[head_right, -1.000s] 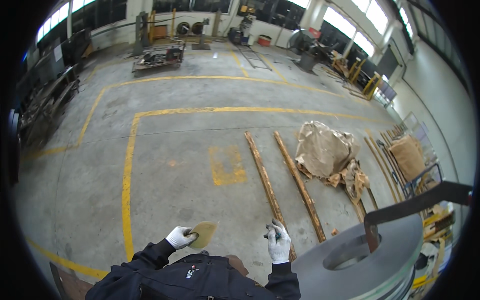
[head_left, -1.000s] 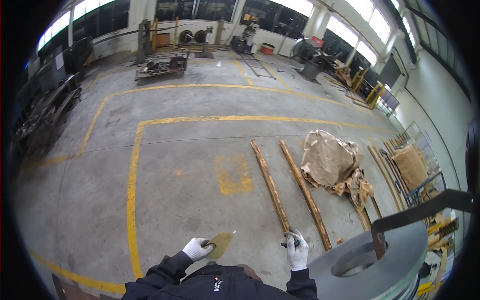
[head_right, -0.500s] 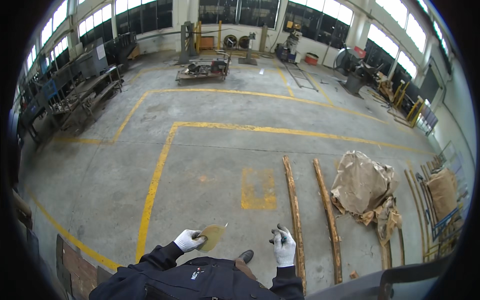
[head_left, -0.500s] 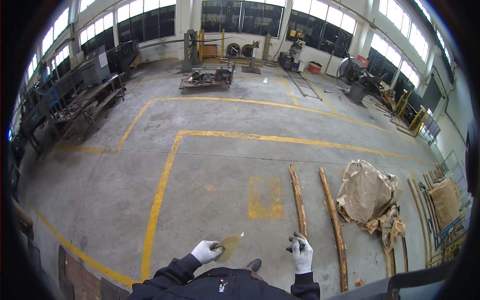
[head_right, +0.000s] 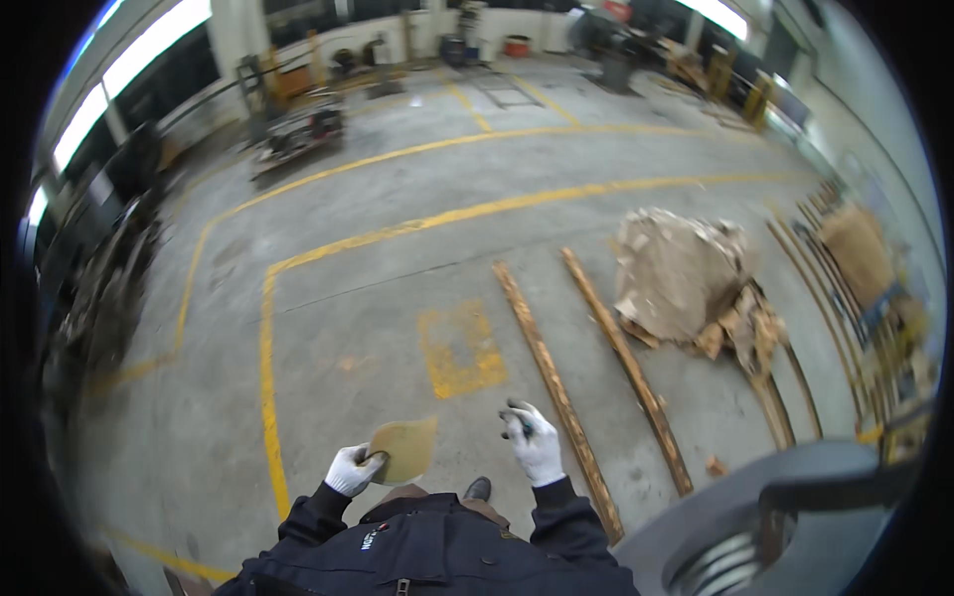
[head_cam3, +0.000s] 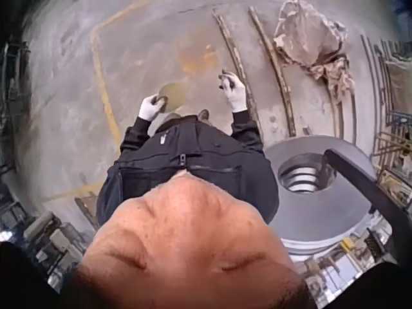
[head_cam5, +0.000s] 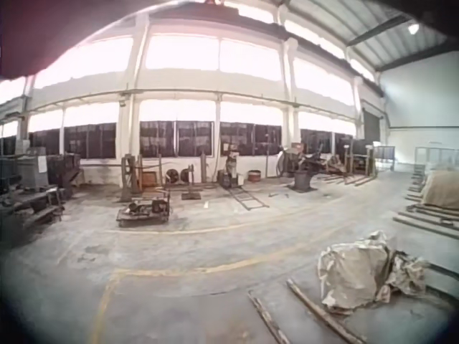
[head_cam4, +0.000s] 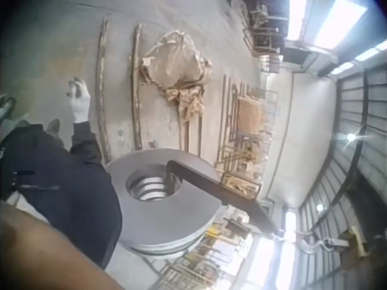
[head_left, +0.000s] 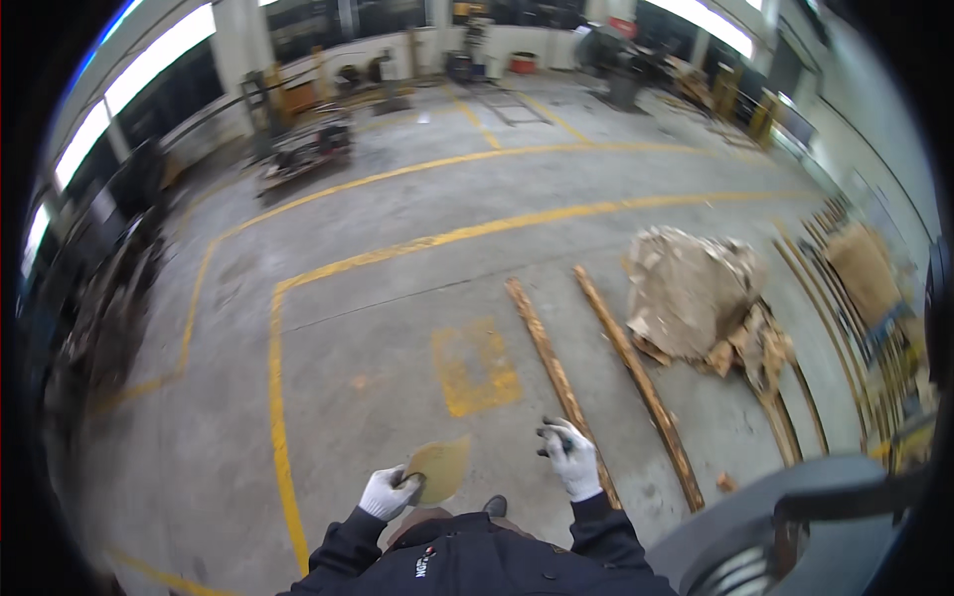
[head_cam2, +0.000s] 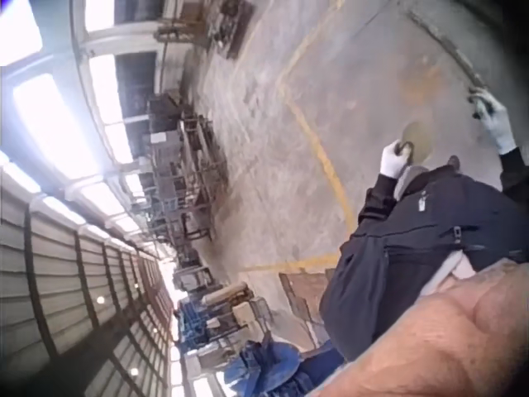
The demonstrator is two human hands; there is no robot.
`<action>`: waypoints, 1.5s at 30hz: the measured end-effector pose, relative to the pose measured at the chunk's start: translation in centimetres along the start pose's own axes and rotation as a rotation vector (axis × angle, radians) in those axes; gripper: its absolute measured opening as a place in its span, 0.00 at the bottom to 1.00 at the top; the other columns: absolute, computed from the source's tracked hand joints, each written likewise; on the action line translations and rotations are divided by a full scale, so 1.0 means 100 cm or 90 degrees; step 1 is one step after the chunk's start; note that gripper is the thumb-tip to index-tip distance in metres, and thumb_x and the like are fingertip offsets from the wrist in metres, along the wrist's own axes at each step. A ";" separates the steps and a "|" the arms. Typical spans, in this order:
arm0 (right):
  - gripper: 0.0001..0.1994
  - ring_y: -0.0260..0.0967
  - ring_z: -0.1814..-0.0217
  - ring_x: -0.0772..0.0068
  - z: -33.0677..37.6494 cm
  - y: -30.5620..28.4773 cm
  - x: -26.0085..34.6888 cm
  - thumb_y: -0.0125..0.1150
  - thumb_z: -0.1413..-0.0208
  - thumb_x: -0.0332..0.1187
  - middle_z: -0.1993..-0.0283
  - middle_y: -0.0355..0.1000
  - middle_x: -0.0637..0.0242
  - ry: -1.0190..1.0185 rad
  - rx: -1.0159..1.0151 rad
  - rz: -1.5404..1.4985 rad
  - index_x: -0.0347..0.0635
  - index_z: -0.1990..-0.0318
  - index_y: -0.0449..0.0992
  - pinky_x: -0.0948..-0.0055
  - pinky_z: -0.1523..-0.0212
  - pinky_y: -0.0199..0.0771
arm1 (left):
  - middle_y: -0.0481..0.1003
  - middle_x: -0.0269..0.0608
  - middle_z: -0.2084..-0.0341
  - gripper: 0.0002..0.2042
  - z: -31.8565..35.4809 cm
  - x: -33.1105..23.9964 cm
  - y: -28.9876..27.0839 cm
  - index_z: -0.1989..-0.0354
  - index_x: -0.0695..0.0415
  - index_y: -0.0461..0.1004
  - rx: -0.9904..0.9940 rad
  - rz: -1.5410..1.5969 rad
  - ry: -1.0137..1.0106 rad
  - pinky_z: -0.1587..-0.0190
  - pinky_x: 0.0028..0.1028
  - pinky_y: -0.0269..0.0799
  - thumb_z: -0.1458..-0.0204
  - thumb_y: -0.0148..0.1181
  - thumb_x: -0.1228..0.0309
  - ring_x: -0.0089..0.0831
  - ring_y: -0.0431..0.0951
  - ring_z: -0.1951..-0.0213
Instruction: The worker checks a logbook, inspects large metal coils on the fabrication floor, and records data on a yellow card at a control station.
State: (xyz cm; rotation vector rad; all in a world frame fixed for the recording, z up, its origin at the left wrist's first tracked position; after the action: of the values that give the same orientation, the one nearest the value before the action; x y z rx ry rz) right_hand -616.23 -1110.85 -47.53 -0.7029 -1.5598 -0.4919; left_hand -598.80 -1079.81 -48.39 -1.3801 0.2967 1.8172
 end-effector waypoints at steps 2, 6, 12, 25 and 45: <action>0.13 0.80 0.58 0.68 -0.009 -0.017 0.009 0.56 0.35 0.31 0.46 0.75 0.54 0.022 -0.031 0.007 0.28 0.54 0.79 0.72 0.59 0.84 | 0.82 0.40 0.70 0.16 -0.021 -0.025 0.012 0.56 0.68 0.79 0.022 0.031 0.012 0.61 0.25 0.75 0.41 0.62 0.64 0.20 0.77 0.67; 0.14 0.78 0.53 0.68 -0.012 -0.057 0.013 0.54 0.34 0.31 0.44 0.74 0.53 0.051 -0.077 0.048 0.27 0.52 0.77 0.71 0.57 0.84 | 0.82 0.40 0.69 0.16 -0.076 -0.047 0.040 0.55 0.68 0.79 0.112 -0.041 0.051 0.60 0.25 0.75 0.41 0.62 0.65 0.20 0.77 0.66; 0.13 0.80 0.57 0.67 -0.009 -0.092 0.017 0.56 0.35 0.33 0.45 0.75 0.54 0.084 -0.265 0.071 0.31 0.54 0.80 0.71 0.59 0.83 | 0.79 0.36 0.73 0.15 -0.155 -0.103 0.075 0.56 0.67 0.79 0.274 -0.070 0.063 0.66 0.24 0.72 0.41 0.61 0.65 0.18 0.73 0.71; 0.15 0.78 0.54 0.55 0.028 -0.082 0.049 0.57 0.36 0.39 0.46 0.76 0.55 0.196 -0.499 0.228 0.34 0.54 0.80 0.66 0.52 0.77 | 0.78 0.32 0.70 0.14 -0.245 -0.151 0.123 0.53 0.68 0.78 0.507 -0.119 0.138 0.68 0.21 0.69 0.39 0.60 0.68 0.17 0.72 0.71; 0.15 0.78 0.71 0.73 0.071 -0.067 0.031 0.51 0.32 0.35 0.59 0.78 0.58 0.162 -0.589 0.126 0.28 0.52 0.76 0.75 0.68 0.78 | 0.83 0.49 0.66 0.22 -0.239 -0.168 0.133 0.48 0.63 0.78 0.549 -0.289 0.205 0.58 0.31 0.76 0.43 0.63 0.58 0.26 0.80 0.66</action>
State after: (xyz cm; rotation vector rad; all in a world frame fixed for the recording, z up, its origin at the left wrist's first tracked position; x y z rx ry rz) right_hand -626.02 -1110.37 -44.64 -1.4099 -0.9562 -1.1252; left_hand -590.62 -1110.73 -46.10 -0.9846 0.7603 0.8999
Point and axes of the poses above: each hand's wrist, its own z-axis away from the middle knuckle, its own y-axis out of the palm, x = y × z, the point moved 6 cm from there along -z, towards the middle knuckle
